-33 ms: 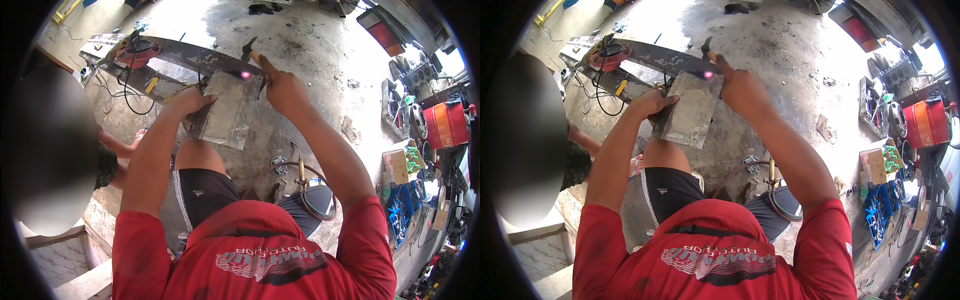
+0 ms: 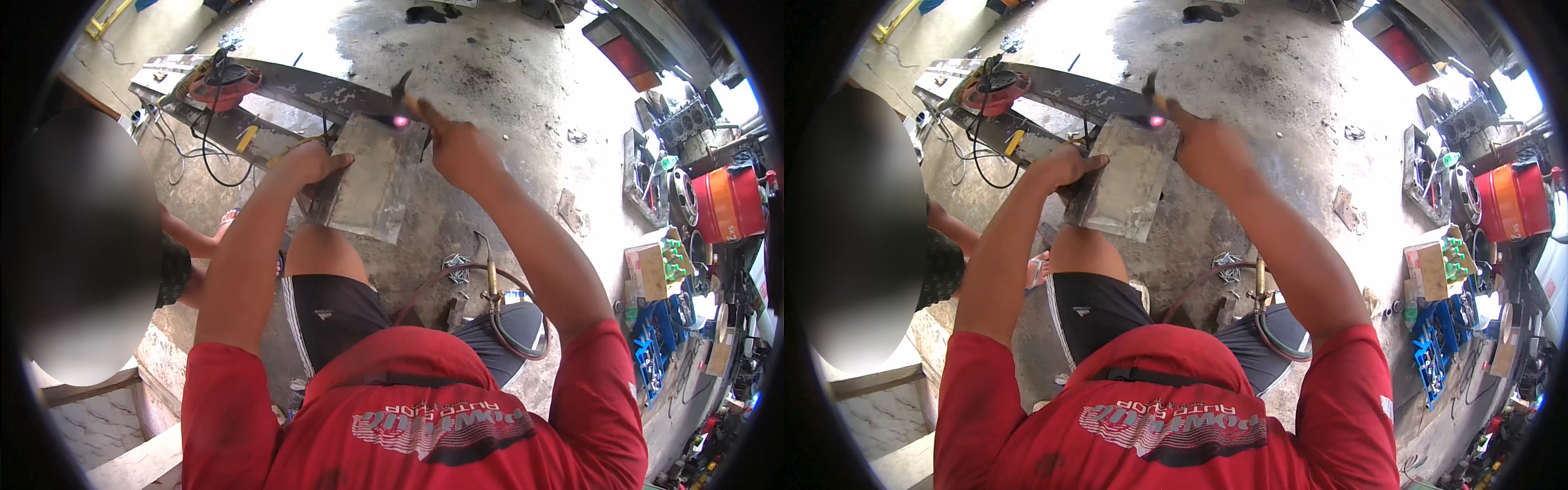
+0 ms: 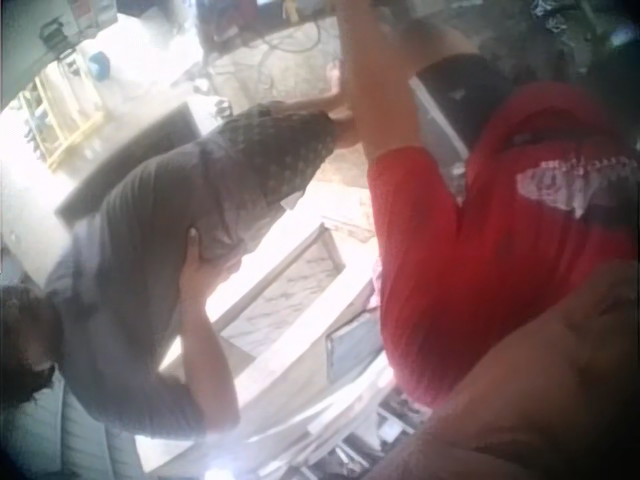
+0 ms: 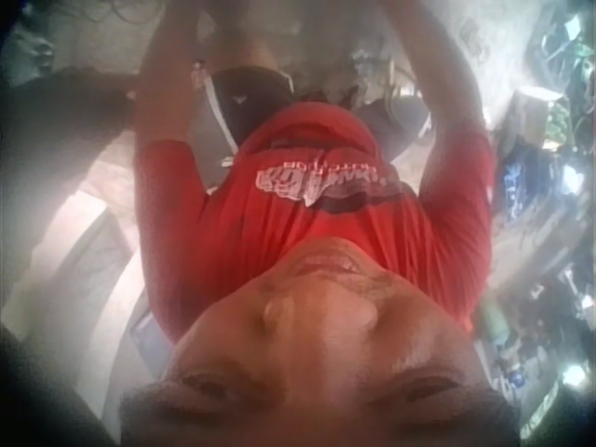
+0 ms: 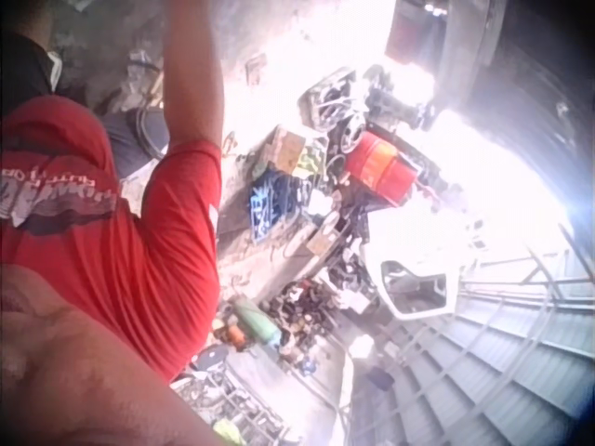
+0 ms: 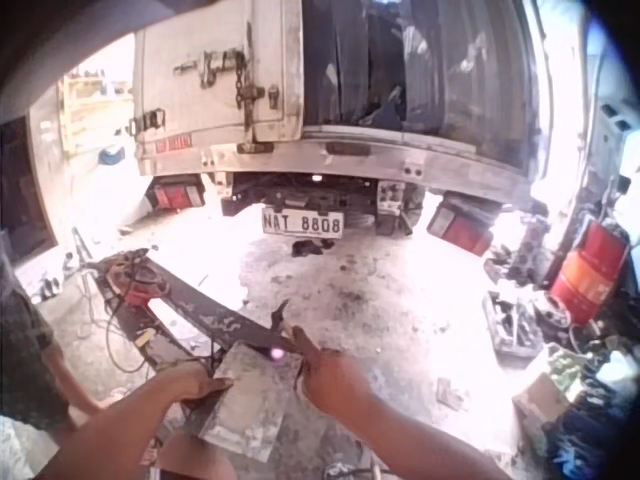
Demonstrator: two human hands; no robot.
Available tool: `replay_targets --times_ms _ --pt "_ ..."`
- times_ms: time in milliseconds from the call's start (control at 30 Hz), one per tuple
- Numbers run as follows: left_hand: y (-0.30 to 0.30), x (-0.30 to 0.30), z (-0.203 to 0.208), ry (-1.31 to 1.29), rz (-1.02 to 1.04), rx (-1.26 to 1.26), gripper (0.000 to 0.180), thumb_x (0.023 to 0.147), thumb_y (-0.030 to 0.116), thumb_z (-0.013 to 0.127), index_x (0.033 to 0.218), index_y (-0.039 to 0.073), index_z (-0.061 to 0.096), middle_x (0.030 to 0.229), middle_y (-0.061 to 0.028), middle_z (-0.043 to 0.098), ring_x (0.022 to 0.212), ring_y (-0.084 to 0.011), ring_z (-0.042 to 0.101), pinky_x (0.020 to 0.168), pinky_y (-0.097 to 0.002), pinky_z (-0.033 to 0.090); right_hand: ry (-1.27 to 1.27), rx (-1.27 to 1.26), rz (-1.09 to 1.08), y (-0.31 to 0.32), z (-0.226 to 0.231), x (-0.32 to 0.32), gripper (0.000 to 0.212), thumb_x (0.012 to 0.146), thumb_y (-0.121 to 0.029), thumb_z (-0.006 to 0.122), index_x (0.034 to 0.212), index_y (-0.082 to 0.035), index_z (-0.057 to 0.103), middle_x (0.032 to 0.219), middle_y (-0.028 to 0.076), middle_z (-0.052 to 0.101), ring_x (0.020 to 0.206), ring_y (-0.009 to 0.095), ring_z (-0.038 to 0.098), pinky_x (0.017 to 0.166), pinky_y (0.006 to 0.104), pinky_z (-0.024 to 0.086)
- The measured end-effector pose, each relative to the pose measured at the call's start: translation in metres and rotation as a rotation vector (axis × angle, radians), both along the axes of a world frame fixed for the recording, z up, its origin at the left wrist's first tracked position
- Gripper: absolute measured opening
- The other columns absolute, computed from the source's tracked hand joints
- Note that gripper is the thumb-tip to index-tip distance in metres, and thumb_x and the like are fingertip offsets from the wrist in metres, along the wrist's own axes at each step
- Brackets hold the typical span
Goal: The person welds a rectangular metal plate onto a larger metal frame using a handheld welding torch. They repeatedly strike the hot weld with a hammer to flatten the metal and then continue welding along the seam. The person works on a single joint, alternating between welding and hammering.
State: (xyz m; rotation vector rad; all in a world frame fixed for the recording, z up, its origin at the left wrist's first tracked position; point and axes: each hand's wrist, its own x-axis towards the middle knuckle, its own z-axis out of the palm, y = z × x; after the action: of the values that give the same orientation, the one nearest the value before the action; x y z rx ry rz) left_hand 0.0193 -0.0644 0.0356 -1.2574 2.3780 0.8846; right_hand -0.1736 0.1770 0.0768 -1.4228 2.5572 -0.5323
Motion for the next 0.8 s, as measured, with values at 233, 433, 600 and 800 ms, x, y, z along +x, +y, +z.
replay_targets --times_ms 233,433,600,800 --pt "-0.003 -0.003 0.009 -0.056 -0.121 -0.051 0.085 0.099 0.075 0.073 0.133 -0.003 0.078 0.125 -0.0281 0.08 0.115 -0.0408 0.079 0.1 -0.0489 0.059 -0.009 -0.021 -0.017 -0.006 0.002 0.003 0.068 0.109 -0.015 0.056 0.174 -0.031 0.045 0.11 0.03 0.079 0.104 0.047 0.079 0.093 0.0588 0.061" --pt "-0.013 -0.003 -0.001 0.032 -0.098 0.008 0.092 0.098 0.075 0.076 0.121 -0.014 0.077 0.111 -0.0248 0.081 0.093 -0.0356 0.08 0.083 -0.0496 0.063 -0.028 0.014 -0.002 -0.006 -0.001 -0.007 0.069 0.108 -0.014 0.055 0.175 -0.03 0.044 0.116 0.03 0.079 0.107 0.047 0.078 0.095 0.0596 0.061" --pt "-0.017 -0.01 -0.004 -0.085 -0.075 -0.062 0.09 0.098 0.074 0.077 0.119 -0.014 0.076 0.108 -0.0239 0.079 0.088 -0.0351 0.08 0.077 -0.0493 0.066 -0.023 0.054 -0.002 0.0 -0.005 -0.014 0.067 0.109 -0.014 0.055 0.174 -0.03 0.046 0.109 0.028 0.079 0.102 0.048 0.079 0.089 0.0597 0.062" --pt "-0.016 -0.013 -0.003 -0.117 -0.063 -0.053 0.09 0.098 0.074 0.077 0.122 -0.012 0.077 0.112 -0.0243 0.08 0.091 -0.035 0.081 0.078 -0.0495 0.066 -0.003 0.107 -0.016 0.02 -0.006 -0.013 0.067 0.111 -0.015 0.054 0.175 -0.029 0.044 0.096 0.028 0.078 0.087 0.048 0.078 0.081 0.0607 0.062"
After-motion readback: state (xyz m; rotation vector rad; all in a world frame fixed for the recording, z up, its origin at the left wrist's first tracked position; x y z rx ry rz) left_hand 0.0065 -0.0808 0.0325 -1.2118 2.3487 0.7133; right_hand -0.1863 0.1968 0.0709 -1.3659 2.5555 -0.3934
